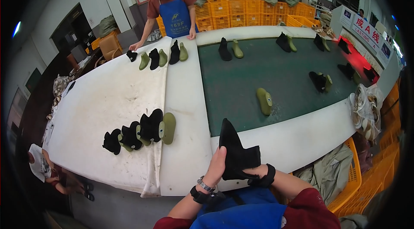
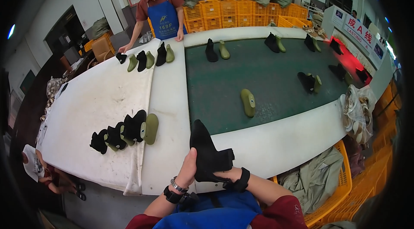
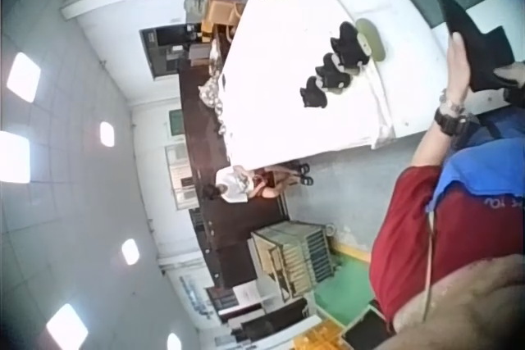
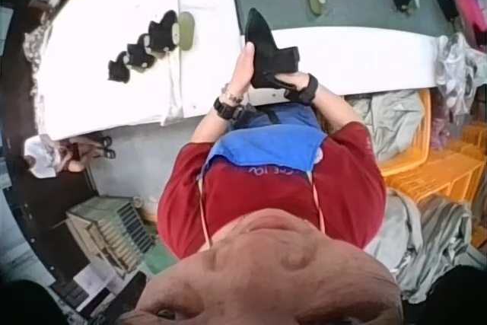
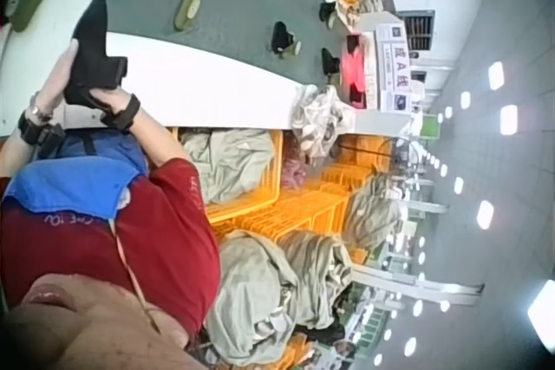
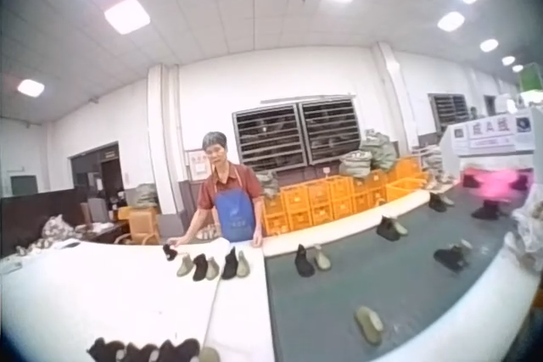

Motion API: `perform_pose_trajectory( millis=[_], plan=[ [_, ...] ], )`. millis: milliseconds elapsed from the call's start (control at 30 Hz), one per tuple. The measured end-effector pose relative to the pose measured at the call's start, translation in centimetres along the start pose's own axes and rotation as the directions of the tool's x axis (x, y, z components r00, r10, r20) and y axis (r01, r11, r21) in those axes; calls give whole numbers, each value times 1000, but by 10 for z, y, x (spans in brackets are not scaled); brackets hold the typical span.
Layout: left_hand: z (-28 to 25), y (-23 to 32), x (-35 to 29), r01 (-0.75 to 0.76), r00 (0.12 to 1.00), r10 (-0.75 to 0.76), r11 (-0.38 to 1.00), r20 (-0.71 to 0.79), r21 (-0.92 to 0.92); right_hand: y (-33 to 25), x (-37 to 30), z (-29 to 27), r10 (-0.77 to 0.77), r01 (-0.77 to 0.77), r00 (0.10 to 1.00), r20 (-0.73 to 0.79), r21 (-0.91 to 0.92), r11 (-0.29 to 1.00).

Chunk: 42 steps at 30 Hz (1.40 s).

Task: Assembling shoe components on a conveyor belt by placing shoes on lasts.

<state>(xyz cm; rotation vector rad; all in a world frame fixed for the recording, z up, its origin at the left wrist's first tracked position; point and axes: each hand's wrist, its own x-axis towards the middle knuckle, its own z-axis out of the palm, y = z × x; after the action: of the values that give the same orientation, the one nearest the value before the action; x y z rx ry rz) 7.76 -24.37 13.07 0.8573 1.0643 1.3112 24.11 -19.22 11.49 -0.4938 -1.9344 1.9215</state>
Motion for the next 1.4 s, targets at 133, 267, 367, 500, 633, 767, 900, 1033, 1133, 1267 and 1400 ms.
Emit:
perform_pose_trajectory(
  millis=[133,267,367,500,633,767,900,1033,1133,1267,1400],
  plan=[
    [-5,11,7,31,996,-37,996,-84,-81,-10,17,0,-68,69,997,29,-37,997],
    [-21,24,20,-8,989,-33,961,-142,-277,-44,30,-5,-236,214,972,-7,-391,895],
    [-23,33,27,-19,993,-25,932,-116,-362,-82,11,-21,-30,-13,992,-120,-346,938],
    [-23,8,34,69,991,-117,848,-59,-526,-75,-7,-33,-150,130,987,51,-798,589],
    [-10,-1,27,301,953,-273,831,127,-469,-116,-18,-76,169,-122,985,40,-529,840],
    [-36,11,19,238,962,-238,971,131,15,-150,-29,-152,243,-290,957,-161,-439,851],
    [-114,9,19,113,978,-185,858,96,501,-177,-3,-202,289,-346,936,-202,-686,640],
    [-175,-8,0,-94,992,-77,49,98,994,-152,61,-246,135,-296,953,-271,-743,600],
    [-188,-33,-30,-95,993,-89,-146,82,985,-86,121,-279,-159,-247,931,-330,-886,392],
    [-178,-44,-39,-65,998,-10,-158,64,985,30,176,-281,-145,-456,809,-569,-764,456],
    [-181,-46,-37,-64,997,-43,-142,58,988,74,188,-276,-106,-493,821,-561,-791,362]
  ],
)
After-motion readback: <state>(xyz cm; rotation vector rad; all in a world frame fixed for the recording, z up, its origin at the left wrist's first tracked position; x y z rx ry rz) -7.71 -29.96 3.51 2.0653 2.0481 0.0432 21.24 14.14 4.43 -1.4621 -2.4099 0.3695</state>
